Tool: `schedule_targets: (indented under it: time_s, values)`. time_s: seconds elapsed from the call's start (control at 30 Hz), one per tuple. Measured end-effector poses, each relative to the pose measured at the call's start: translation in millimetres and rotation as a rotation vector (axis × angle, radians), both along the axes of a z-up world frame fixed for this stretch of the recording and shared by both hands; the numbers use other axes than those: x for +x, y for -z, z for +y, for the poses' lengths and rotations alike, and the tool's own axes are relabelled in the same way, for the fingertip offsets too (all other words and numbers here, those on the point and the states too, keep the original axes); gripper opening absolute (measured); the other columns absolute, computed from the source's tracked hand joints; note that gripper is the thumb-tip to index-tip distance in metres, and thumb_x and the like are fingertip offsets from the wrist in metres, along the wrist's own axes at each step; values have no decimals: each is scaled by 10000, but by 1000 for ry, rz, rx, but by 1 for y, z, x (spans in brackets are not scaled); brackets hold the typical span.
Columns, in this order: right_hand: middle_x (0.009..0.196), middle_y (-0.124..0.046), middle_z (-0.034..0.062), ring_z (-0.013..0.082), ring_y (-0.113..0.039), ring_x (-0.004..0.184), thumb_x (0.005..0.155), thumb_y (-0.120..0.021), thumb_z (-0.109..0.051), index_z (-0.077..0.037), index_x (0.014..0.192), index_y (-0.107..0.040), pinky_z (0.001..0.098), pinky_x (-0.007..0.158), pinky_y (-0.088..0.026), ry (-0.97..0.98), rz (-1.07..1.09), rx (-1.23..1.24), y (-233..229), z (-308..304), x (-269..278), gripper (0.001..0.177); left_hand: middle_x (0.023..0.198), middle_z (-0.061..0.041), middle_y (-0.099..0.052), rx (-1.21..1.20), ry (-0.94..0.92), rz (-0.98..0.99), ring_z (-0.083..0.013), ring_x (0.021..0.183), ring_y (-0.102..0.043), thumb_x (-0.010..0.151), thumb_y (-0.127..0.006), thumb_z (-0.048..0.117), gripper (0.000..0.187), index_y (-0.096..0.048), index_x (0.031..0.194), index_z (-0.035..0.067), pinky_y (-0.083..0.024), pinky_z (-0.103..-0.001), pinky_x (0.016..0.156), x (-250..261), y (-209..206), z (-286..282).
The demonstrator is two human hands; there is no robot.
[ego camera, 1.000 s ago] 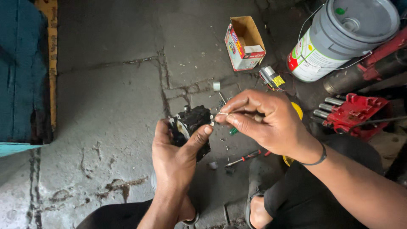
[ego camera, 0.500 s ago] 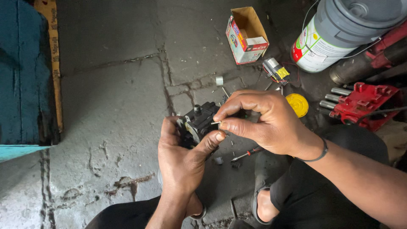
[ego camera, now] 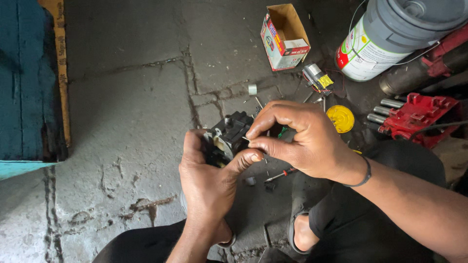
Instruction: The person disassembles and reassembles a mechanical component using a screwdriver to remove and replace screws and small metal parts.
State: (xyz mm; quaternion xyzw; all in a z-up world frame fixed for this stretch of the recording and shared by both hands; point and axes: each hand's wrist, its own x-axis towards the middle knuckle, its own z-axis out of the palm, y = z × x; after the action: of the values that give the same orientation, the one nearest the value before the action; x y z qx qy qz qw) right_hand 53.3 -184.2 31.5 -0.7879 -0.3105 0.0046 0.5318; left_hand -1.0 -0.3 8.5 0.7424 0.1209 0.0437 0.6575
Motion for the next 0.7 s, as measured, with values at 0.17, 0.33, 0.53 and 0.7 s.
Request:
schedule_targets:
  time_s: [0.17, 0.33, 0.53, 0.7]
  values:
    - [925, -736, 18, 92, -730, 857, 870, -790, -52, -41, 968, -701, 240, 756, -567, 12, 72, -17, 5, -3, 0, 133, 719, 12, -692, 228, -16, 66, -67, 636, -581, 517, -984, 381, 678, -570, 955, 73, -527, -273, 554, 2, -8, 0]
    - [915, -720, -4, 69, -704, 888, 885, -778, -59, -44, 957, -669, 235, 809, -561, -32, 377, 86, 17, -7, 6, 132, 690, 12, -692, 288, -16, 30, -69, 619, -564, 522, -996, 389, 668, -570, 920, 63, -525, -280, 554, 1, -9, 0]
    - [919, -710, -6, 55, -646, 843, 895, -769, -61, -23, 948, -692, 227, 774, -546, 13, 586, 220, 29, 0, 2, 101, 771, -20, -750, 361, -36, -38, -76, 692, -667, 550, -992, 381, 695, -562, 984, 49, -572, -283, 623, 0, -7, 2]
    - [854, -693, -16, 42, -624, 754, 930, -742, -113, -22, 973, -707, 218, 682, -524, 48, 587, 202, 30, 5, -5, 106, 885, -67, -766, 444, -36, -168, -151, 796, -761, 593, -995, 354, 717, -582, 1080, 28, -603, -310, 701, -1, -8, 4]
